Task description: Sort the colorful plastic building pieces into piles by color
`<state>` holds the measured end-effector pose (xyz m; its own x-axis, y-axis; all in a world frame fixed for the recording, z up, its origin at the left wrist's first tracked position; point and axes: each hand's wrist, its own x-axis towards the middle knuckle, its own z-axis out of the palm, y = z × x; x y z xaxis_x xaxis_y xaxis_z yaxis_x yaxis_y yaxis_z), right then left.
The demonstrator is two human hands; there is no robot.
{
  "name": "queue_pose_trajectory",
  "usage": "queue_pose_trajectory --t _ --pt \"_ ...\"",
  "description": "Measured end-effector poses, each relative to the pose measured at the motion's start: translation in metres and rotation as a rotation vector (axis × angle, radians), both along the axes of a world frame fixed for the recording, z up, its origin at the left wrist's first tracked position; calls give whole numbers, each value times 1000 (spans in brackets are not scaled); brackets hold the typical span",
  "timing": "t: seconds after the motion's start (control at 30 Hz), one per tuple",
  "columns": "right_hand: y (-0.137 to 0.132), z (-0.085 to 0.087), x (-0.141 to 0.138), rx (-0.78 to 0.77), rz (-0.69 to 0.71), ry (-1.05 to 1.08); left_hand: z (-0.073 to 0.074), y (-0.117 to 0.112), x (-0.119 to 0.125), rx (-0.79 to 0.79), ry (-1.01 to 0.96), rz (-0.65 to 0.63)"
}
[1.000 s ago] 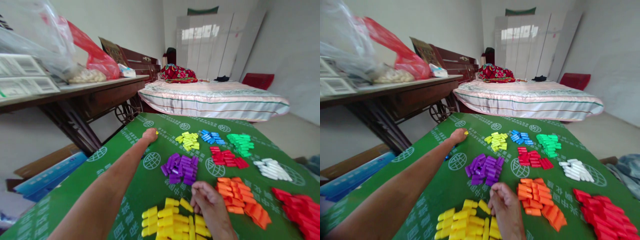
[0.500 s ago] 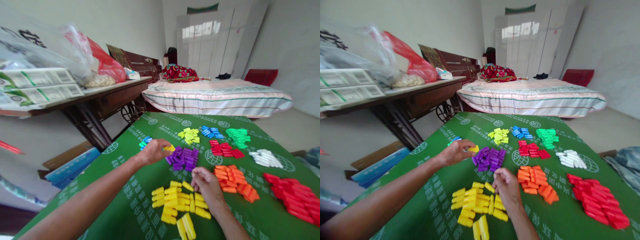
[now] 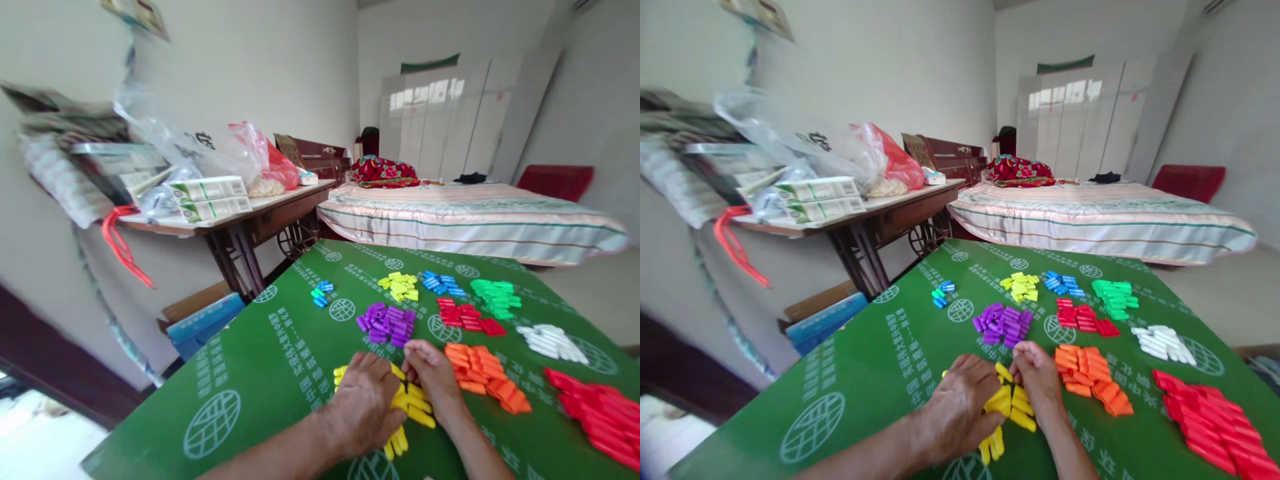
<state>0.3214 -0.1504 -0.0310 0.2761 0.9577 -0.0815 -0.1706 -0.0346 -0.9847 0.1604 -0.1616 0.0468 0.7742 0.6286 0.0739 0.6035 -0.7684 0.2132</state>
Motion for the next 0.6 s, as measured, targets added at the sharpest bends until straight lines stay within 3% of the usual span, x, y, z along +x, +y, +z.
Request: queue_pose_trajectory --t 0.27,0.43,0.6 --pt "-1 -1 -1 5 -3 -7 6 18 -37 26 -196 105" --pt "0 -5 -1 13 1 -50 -10 47 -75 79 -282 333" --pt "0 -6 -4 27 6 -91 -26 75 -109 68 -239 536"
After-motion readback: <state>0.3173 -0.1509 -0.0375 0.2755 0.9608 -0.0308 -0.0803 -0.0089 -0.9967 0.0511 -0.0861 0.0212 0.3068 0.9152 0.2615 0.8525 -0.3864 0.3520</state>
